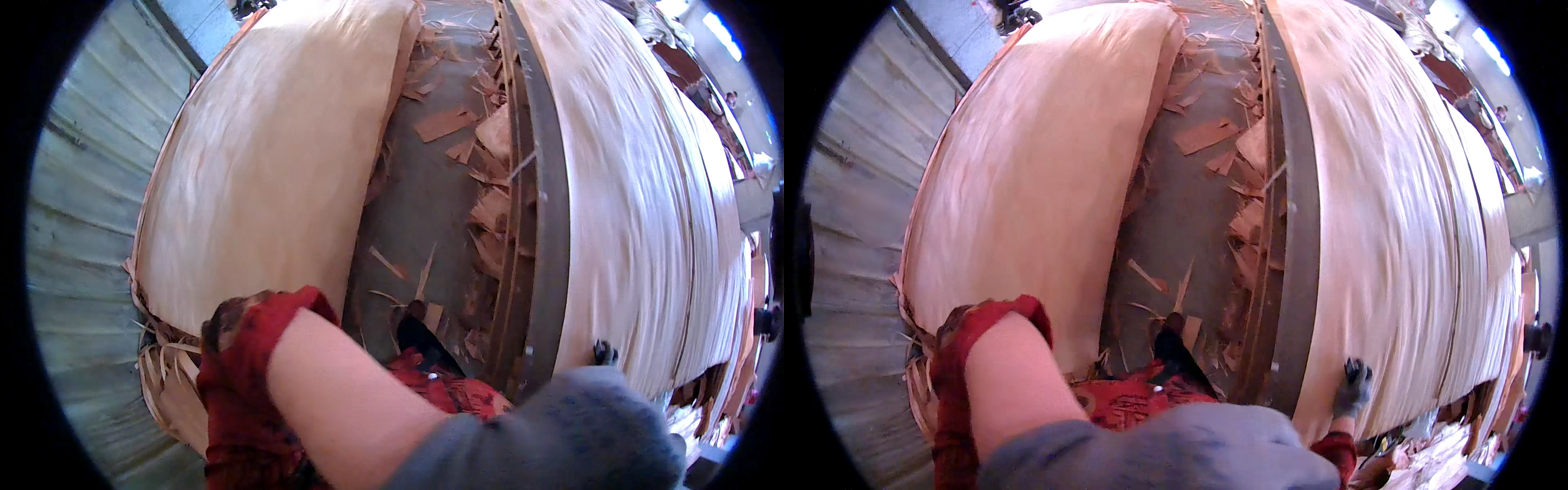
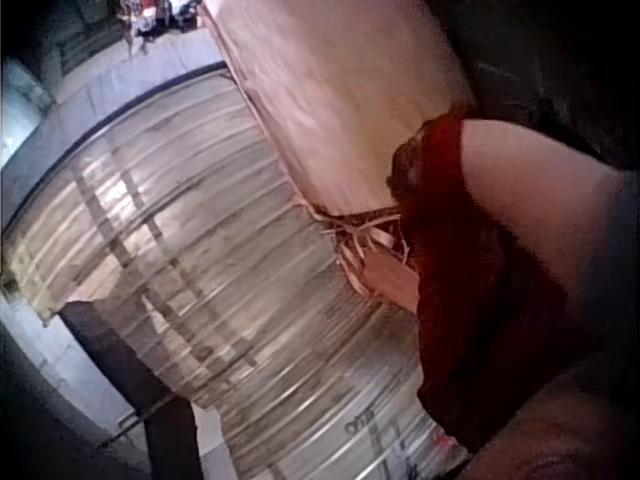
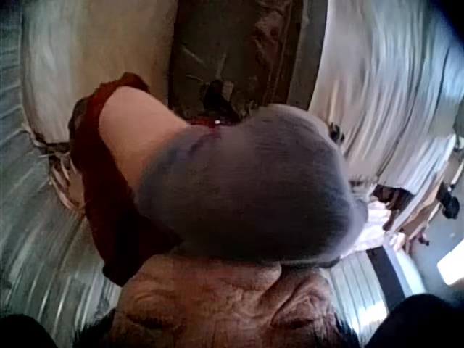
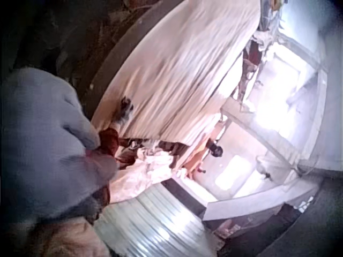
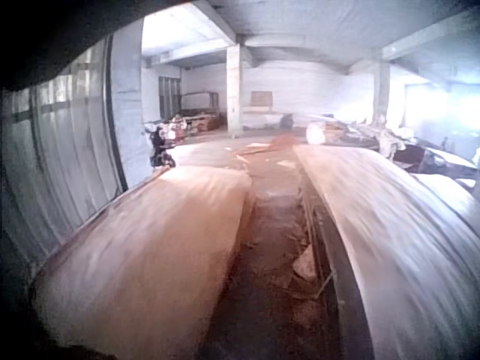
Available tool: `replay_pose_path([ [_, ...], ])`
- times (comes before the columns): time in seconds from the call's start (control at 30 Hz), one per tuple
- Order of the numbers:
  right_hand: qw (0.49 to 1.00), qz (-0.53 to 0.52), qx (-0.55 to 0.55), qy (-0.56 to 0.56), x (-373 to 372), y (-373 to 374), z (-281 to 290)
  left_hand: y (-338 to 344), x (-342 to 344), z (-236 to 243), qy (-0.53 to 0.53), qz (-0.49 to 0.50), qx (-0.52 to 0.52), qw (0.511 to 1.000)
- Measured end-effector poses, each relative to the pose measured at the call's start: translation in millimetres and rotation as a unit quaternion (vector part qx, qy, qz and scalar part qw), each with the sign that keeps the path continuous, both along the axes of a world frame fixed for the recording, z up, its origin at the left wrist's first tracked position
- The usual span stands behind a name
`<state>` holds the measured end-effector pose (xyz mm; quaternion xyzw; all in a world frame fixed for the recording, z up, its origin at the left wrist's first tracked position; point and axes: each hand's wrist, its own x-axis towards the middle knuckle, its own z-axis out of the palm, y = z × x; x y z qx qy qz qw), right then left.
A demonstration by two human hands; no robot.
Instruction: The person applies thin wood veneer strips to a large curved wooden surface using a utility knife and adhesive. They smooth the veneer, trim excess edges, and secure the strips with small white clips. The process involves lifting and repositioning veneer sheets to ensure proper alignment and adhesion.
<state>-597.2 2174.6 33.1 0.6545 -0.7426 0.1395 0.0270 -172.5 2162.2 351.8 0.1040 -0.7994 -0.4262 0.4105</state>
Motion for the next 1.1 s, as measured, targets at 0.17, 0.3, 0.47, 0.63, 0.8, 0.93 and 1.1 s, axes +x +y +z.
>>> replay_pose_path([
  [0.17, 0.997, 0.016, -0.046, -0.065, 11.0, -70.4, -7.8, -72.7, 26.2, 5.7, 0.004, 0.030, -0.004, 1.000],
  [0.3, 0.967, -0.080, -0.122, -0.210, 49.7, -193.1, -9.1, -160.4, 38.9, -0.1, -0.029, 0.014, -0.039, 0.999],
  [0.47, 0.986, -0.150, -0.033, -0.058, 115.0, -335.6, 1.8, -327.3, 90.6, -65.1, -0.144, 0.061, -0.216, 0.964],
  [0.63, 0.958, -0.268, -0.081, 0.057, 151.8, -385.3, -33.5, -517.4, 171.1, -148.3, -0.314, 0.169, -0.033, 0.934],
  [0.8, 0.932, -0.351, -0.090, -0.003, 163.6, -378.4, -32.4, -678.6, 182.3, -234.6, -0.001, 0.150, 0.431, 0.890],
  [0.93, 0.919, -0.389, -0.027, 0.056, 167.0, -371.0, -35.3, -790.7, 174.3, -251.4, 0.045, 0.226, 0.502, 0.833],
  [1.1, 0.924, -0.358, -0.029, -0.132, 163.5, -423.8, -35.9, -924.9, 150.6, -285.7, -0.174, 0.329, 0.243, 0.896],
])
